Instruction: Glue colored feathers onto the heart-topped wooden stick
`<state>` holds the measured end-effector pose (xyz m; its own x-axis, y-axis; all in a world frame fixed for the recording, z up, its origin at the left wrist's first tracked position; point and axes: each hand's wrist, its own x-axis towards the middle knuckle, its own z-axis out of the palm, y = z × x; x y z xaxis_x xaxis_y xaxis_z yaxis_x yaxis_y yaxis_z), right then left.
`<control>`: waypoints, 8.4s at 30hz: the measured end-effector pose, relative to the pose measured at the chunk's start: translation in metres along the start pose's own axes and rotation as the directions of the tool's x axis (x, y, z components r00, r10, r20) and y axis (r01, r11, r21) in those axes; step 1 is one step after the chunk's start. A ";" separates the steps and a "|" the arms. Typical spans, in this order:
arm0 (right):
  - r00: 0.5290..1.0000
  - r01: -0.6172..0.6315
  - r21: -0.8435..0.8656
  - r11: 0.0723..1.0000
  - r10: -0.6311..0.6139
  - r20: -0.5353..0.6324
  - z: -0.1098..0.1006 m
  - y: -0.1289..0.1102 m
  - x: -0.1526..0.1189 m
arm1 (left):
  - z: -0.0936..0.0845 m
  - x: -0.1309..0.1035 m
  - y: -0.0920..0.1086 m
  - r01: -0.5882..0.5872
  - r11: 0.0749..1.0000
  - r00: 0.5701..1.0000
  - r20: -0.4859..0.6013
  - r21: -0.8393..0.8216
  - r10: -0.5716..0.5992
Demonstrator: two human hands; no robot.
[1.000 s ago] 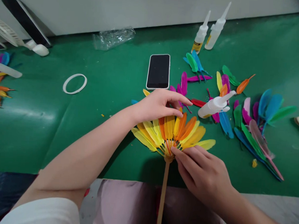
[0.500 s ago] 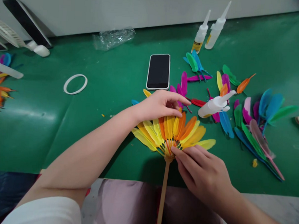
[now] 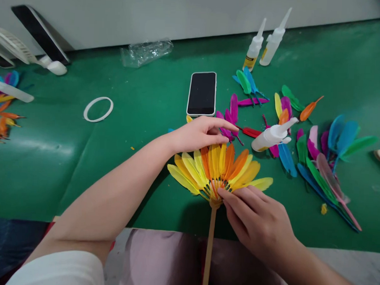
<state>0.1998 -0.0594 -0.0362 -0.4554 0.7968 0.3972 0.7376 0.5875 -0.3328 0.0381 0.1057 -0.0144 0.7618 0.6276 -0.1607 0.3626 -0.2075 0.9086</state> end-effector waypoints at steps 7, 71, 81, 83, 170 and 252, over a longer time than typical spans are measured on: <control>1.000 0.001 0.013 1.000 -0.001 -0.007 0.000 0.002 0.000 | -0.005 -0.003 0.004 0.021 0.998 0.995 -0.100 -0.061 -0.027; 0.998 -0.055 0.060 0.997 0.056 -0.010 0.007 -0.014 -0.015 | 0.001 -0.006 0.000 -0.038 0.988 0.995 0.096 0.149 0.024; 0.998 -0.070 0.068 0.995 0.070 -0.007 0.007 -0.015 -0.015 | 0.000 -0.006 0.000 -0.029 0.987 0.995 0.103 0.157 0.013; 0.997 -0.074 0.066 0.995 0.075 -0.013 0.007 -0.015 -0.015 | 0.001 -0.006 0.000 -0.034 0.987 0.995 0.102 0.158 0.018; 0.999 -0.043 -0.027 0.999 0.043 0.017 0.006 -0.014 0.001 | -0.006 -0.014 0.013 -0.014 0.963 0.990 0.141 0.268 -0.025; 0.976 -0.083 0.150 0.985 0.111 -0.189 0.001 -0.036 -0.001 | 0.217 -0.156 0.026 0.047 0.721 0.733 -0.467 -0.691 -0.495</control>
<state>0.1734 -0.0818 -0.0252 -0.2686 0.8159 0.5120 0.6897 0.5340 -0.4891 0.0454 -0.1601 -0.0490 0.1281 0.9130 -0.3872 -0.0741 0.3982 0.9143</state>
